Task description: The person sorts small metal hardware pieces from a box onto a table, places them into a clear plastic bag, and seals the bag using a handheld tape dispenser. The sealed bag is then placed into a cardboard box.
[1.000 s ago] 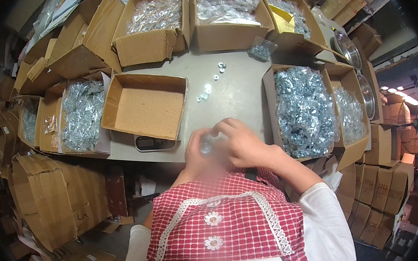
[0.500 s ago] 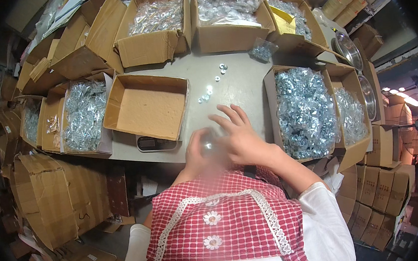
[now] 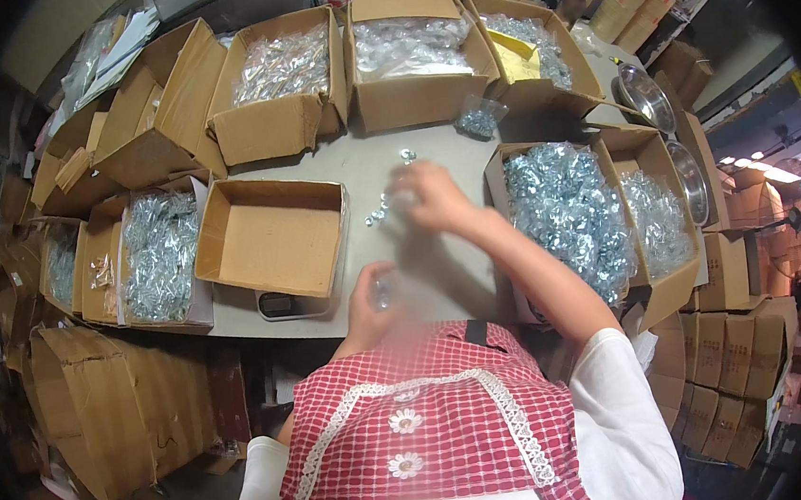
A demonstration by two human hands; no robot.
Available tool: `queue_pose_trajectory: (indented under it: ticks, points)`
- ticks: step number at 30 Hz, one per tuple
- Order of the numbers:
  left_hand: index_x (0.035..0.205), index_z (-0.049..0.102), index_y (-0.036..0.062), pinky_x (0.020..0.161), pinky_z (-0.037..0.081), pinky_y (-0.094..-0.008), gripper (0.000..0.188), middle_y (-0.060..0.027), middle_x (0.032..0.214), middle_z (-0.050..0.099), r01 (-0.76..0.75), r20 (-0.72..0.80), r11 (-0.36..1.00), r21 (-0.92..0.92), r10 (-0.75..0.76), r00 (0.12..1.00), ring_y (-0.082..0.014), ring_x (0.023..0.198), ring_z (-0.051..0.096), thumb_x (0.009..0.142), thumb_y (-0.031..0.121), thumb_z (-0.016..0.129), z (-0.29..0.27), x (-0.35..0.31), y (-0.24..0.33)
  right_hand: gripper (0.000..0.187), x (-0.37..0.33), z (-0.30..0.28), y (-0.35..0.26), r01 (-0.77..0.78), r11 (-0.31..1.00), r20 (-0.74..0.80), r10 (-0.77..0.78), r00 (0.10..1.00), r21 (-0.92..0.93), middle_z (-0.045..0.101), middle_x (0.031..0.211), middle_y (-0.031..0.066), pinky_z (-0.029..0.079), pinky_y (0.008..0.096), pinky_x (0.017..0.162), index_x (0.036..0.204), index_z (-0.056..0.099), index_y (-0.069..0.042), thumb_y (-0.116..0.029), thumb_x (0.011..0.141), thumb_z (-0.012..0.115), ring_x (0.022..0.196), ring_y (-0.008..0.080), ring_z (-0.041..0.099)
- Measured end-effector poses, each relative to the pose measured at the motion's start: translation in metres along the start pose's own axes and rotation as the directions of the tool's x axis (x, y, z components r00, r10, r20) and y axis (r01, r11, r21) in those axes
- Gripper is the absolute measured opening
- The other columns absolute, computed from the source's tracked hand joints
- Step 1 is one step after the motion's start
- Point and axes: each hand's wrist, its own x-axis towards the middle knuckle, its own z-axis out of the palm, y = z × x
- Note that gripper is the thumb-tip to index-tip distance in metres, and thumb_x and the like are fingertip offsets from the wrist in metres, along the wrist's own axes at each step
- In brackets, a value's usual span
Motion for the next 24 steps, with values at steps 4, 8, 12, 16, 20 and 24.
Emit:
queue_pose_trajectory:
  ticks: [4, 8, 12, 16, 20, 24]
  points:
    - [0.133, 0.061, 0.0082, 0.091, 0.052, -0.0324, 0.057, -0.007, 0.11, 0.065, -0.041, -0.042, 0.992, 0.118, 0.046, 0.998, -0.019, 0.102, 0.064, 0.082, 0.011, 0.085, 0.001, 0.004, 0.004, 0.054, 0.044, 0.001, 0.063, -0.185, 0.941, -0.077, 0.17, 0.982, -0.283, 0.063, 0.133, 0.0243, 0.05, 0.0489, 0.107, 0.127, 0.07, -0.005, 0.002, 0.074, 0.064, 0.125, 0.0457, 0.059]
    - [0.131, 0.064, 0.0097, 0.091, 0.054, -0.0336, 0.054, -0.0075, 0.11, 0.067, -0.035, -0.076, 0.984, 0.176, 0.049, 0.996, -0.0206, 0.103, 0.067, 0.081, 0.012, 0.085, 0.003, 0.008, 0.01, 0.046, 0.057, 0.01, 0.077, -0.089, 0.936, 0.077, 0.122, 0.989, -0.34, 0.065, 0.12, 0.0259, 0.053, 0.0501, 0.1, 0.122, 0.068, -0.005, 0.001, 0.076, 0.066, 0.118, 0.045, 0.061]
    - [0.129, 0.065, 0.0104, 0.089, 0.055, -0.0344, 0.052, -0.0069, 0.11, 0.068, 0.016, -0.091, 0.972, 0.234, 0.005, 0.996, -0.0208, 0.101, 0.069, 0.082, 0.012, 0.086, 0.003, 0.005, 0.016, 0.029, 0.053, 0.012, 0.07, -0.116, 0.914, 0.161, 0.191, 0.968, -0.388, 0.067, 0.107, 0.0262, 0.055, 0.0509, 0.091, 0.105, 0.067, -0.003, 0.001, 0.076, 0.066, 0.104, 0.046, 0.066]
    - [0.129, 0.065, 0.01, 0.088, 0.056, -0.0339, 0.051, -0.0068, 0.109, 0.068, 0.035, -0.091, 0.974, 0.225, -0.015, 0.996, -0.0204, 0.099, 0.07, 0.082, 0.012, 0.085, 0.003, 0.005, 0.018, 0.021, 0.038, 0.007, 0.055, -0.128, 0.901, 0.284, 0.261, 0.923, -0.415, 0.069, 0.1, 0.0258, 0.056, 0.0523, 0.085, 0.097, 0.068, 0.0, 0.0, 0.076, 0.067, 0.093, 0.0464, 0.068]
    - [0.13, 0.064, 0.0093, 0.089, 0.056, -0.0338, 0.053, -0.0083, 0.11, 0.068, -0.018, -0.074, 0.976, 0.217, 0.035, 0.997, -0.0215, 0.1, 0.07, 0.082, 0.012, 0.085, 0.002, 0.006, 0.015, 0.018, 0.017, -0.008, 0.016, -0.082, 0.931, 0.332, 0.208, 0.92, -0.354, 0.069, 0.098, 0.0255, 0.056, 0.052, 0.082, 0.092, 0.068, 0.001, 0.0, 0.075, 0.067, 0.089, 0.046, 0.069]
    - [0.132, 0.062, 0.0087, 0.091, 0.055, -0.0345, 0.055, -0.0108, 0.113, 0.068, -0.088, -0.087, 0.962, 0.259, 0.114, 0.99, -0.0239, 0.104, 0.07, 0.082, 0.011, 0.085, 0.003, 0.006, 0.01, 0.024, -0.016, -0.025, -0.045, 0.008, 0.996, 0.273, -0.032, 0.961, 0.09, 0.069, 0.096, 0.0211, 0.056, 0.0476, 0.08, 0.098, 0.07, -0.001, -0.013, 0.079, 0.077, 0.09, 0.0426, 0.069]
